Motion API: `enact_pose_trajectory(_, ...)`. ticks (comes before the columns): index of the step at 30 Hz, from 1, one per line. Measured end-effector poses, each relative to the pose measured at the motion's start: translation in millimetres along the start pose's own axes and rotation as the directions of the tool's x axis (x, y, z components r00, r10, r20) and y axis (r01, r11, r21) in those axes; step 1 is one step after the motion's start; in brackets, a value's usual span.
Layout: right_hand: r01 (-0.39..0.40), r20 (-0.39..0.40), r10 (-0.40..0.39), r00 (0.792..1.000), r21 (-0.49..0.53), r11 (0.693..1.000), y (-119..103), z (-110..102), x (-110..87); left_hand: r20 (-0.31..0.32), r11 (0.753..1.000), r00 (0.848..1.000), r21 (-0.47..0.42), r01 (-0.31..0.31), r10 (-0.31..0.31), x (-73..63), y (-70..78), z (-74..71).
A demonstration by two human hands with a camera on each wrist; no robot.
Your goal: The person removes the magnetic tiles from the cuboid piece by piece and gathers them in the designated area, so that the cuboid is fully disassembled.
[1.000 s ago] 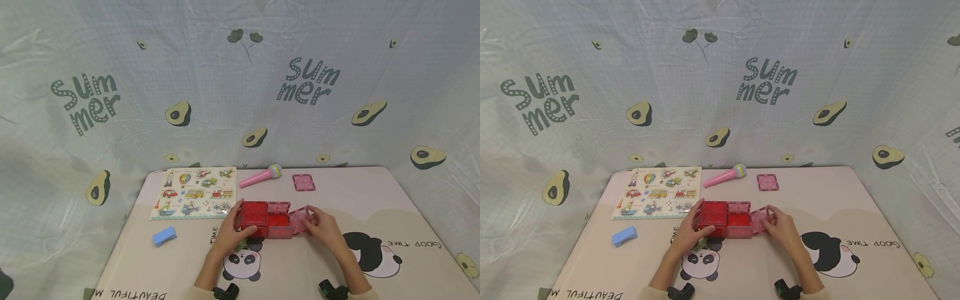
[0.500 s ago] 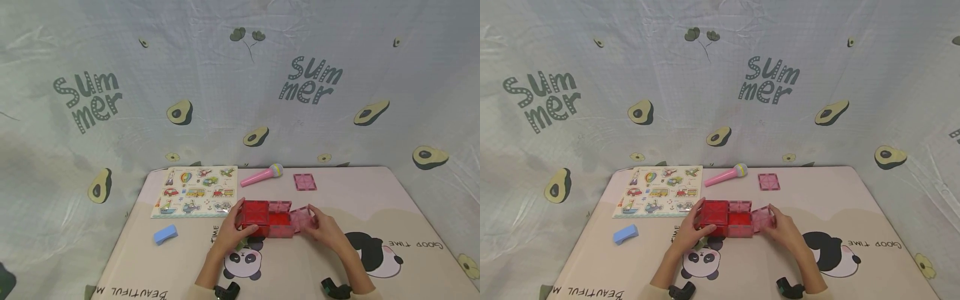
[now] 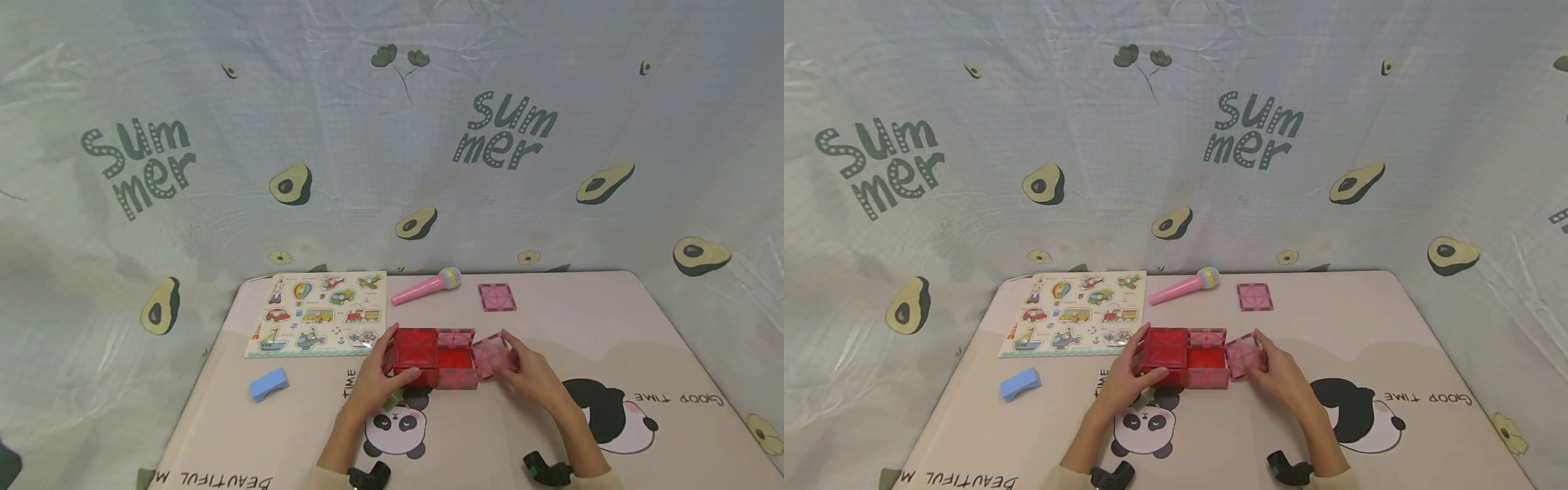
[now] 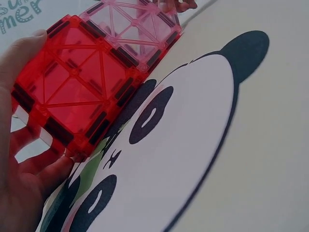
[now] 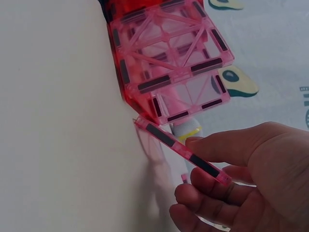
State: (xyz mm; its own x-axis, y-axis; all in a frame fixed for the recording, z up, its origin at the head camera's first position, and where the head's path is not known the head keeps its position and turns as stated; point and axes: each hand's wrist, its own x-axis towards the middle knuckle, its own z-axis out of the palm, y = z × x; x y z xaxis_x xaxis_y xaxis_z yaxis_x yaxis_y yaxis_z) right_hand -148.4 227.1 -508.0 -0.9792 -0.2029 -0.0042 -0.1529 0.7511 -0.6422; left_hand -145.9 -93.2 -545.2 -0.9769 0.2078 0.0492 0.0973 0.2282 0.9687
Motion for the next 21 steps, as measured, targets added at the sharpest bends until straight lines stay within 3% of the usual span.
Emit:
enact_pose_trajectory(10,-0.035,-0.009,0.035,0.999,0.019,0.999,4.2,2.0,1.0,0.005,1.000,1.000,-0.025,0.001,-0.001,-1.0,3.1,0.2)
enact_pose_trajectory(21,-0.072,-0.094,0.074,0.993,0.026,0.997,6.2,0.6,3.4,0.003,1.000,1.000,-0.010,0.001,-0.001,-0.7,2.1,-0.2)
